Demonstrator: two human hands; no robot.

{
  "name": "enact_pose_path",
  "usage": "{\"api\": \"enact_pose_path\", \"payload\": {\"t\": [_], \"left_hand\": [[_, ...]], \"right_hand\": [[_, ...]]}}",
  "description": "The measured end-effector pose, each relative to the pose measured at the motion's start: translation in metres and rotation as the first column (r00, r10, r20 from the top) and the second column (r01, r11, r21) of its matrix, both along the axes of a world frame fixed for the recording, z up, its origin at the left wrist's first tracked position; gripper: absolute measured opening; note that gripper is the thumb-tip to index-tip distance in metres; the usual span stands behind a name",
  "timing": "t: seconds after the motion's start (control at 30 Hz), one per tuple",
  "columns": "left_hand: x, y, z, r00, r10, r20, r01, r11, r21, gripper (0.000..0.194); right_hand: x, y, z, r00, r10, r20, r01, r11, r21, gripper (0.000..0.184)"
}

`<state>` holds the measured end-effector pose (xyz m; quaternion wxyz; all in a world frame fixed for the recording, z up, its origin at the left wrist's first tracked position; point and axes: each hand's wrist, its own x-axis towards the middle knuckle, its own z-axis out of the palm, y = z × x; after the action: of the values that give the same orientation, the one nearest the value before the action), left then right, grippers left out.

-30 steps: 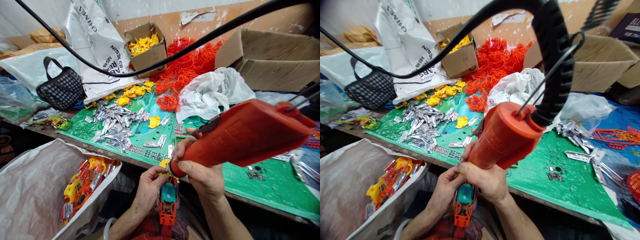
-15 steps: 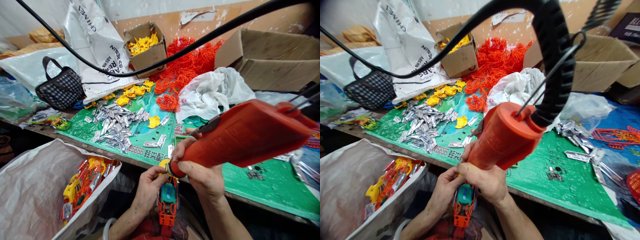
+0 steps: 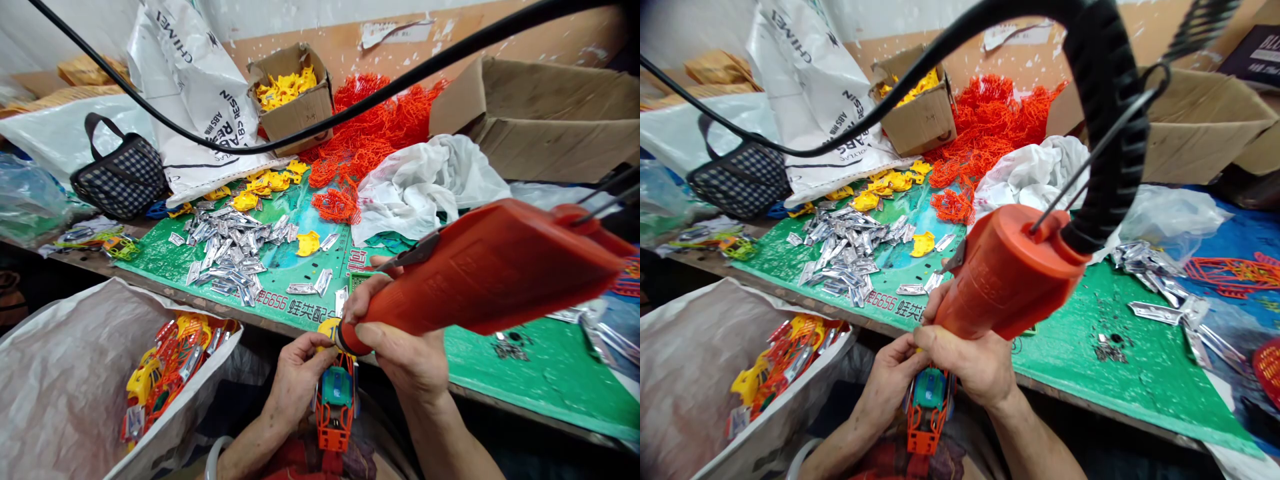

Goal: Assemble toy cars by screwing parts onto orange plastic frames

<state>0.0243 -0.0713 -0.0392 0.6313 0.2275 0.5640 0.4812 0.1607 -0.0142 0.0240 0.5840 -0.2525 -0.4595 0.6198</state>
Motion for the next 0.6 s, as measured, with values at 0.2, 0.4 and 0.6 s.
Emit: {"api": "enact_pose_path", "payload": {"t": [0.2, 0.4, 0.6], "left_hand": [[0.0, -0.0013, -0.0012, 1.0, -0.001, 0.005, 0.001, 1.0, -0.007, 0.03], [-0.0003, -0.001, -0.0016, 1.0, -0.004, 0.001, 0.004, 1.0, 0.004, 0.03], [0.0005, -0.0008, -0.0019, 1.0, -0.004, 0.006, 0.004, 1.0, -0.007, 0.03]], "right_hand": [[-0.0008, 0.0009, 0.0009, 0.999, 0.003, -0.041, -0.003, 1.0, -0.006, 0.016], [-0.0003, 0.0015, 0.0015, 1.0, -0.004, -0.029, 0.003, 1.0, -0.014, 0.016], [-0.0004, -0.0004, 0.0005, 0.999, 0.016, -0.035, -0.016, 1.0, -0.018, 0.013]]}}
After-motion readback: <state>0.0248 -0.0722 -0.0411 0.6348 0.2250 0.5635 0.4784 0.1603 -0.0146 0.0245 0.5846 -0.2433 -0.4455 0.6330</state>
